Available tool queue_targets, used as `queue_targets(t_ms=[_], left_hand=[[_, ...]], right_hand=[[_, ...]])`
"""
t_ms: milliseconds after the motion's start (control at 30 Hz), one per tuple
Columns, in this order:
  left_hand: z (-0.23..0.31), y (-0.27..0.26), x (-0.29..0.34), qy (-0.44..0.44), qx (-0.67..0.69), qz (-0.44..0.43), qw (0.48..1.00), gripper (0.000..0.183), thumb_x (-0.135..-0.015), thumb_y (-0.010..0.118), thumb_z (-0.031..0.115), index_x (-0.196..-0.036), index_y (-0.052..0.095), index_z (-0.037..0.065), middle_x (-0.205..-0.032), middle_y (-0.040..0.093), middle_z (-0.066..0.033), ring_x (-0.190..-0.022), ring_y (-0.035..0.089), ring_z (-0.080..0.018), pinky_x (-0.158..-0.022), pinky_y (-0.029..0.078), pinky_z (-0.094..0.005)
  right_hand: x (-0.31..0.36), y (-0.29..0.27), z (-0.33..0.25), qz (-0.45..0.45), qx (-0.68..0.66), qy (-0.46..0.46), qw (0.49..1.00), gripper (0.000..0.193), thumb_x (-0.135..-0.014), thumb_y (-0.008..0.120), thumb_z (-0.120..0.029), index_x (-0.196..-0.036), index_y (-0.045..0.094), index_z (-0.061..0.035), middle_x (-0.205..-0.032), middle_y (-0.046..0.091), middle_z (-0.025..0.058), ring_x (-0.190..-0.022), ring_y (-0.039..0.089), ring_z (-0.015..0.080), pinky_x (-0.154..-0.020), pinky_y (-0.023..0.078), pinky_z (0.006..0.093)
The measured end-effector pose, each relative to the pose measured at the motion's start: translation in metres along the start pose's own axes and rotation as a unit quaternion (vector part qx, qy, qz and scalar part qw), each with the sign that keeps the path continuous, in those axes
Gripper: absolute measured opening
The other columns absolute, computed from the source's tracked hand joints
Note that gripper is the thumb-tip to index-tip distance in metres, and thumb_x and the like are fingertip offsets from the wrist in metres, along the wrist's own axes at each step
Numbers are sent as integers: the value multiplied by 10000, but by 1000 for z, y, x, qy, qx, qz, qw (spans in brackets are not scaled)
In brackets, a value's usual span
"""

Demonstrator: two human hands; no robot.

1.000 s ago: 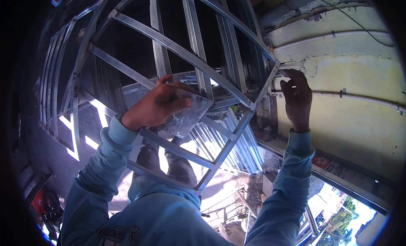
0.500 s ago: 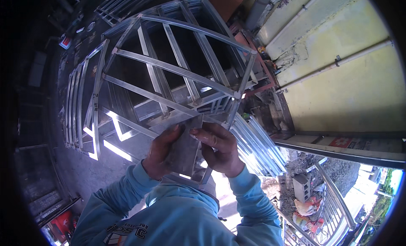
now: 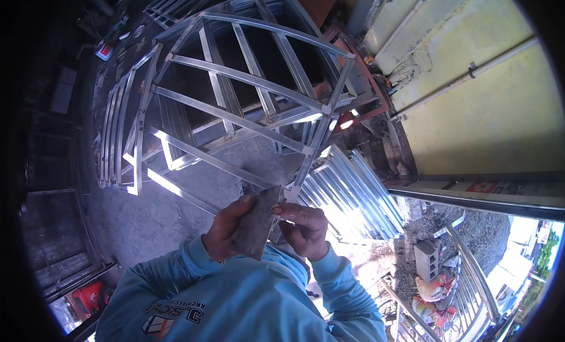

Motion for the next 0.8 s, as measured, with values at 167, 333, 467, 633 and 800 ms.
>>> queue_targets(t_ms=[167, 333, 467, 633, 800], left_hand=[[14, -16, 24, 53, -62, -22, 996, 383, -973, 520, 285, -1263, 515, 34, -1056, 659, -123, -903, 684, -212, -757, 588, -328], [59, -61, 63, 198, -287, 139, 927, 321, -953, 578, 259, -1115, 607, -16, -1026, 666, -104, -900, 658, -159, -807, 542, -296], [68, -51, 80, 224, -313, 128, 914, 284, -937, 608, 223, -1085, 632, -18, -1012, 660, -79, -936, 626, -130, -841, 495, -274], [72, -66, 90, 210, -340, 123, 909, 312, -930, 614, 236, -1100, 628, -25, -1009, 660, -74, -921, 623, -130, -848, 484, -272], [82, -70, 122, 174, -242, 64, 953, 314, -931, 602, 223, -1128, 617, -22, -1011, 660, -73, -909, 632, -135, -824, 506, -281]], right_hand=[[28, 18, 20, 22, -149, 83, 985, 346, -723, 502, 115, -1025, 639, 14, -1029, 671, 221, -1030, 653, 386, -877, 538, 443], [41, 52, 11, -134, 43, 71, 987, 315, -780, 641, 26, -1094, 618, 1, -923, 697, 161, -887, 694, 272, -753, 545, 386], [31, 51, 20, -65, 29, 157, 985, 302, -872, 561, 72, -1166, 589, 9, -1108, 644, 201, -908, 687, 274, -737, 547, 345], [1, 91, 3, -180, 134, 69, 972, 495, -723, 515, 167, -1166, 631, -20, -1076, 610, 174, -898, 638, 264, -713, 512, 317], [3, 140, -1, -191, 141, 77, 968, 504, -712, 520, 234, -1120, 645, -35, -1025, 645, 131, -917, 601, 260, -733, 492, 306]])
Point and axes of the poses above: each hand's wrist, its own x-axis away from the middle knuckle, its own y-axis out of the palm, z = x × y, the point moved 10 cm from there along -x, towards the middle knuckle
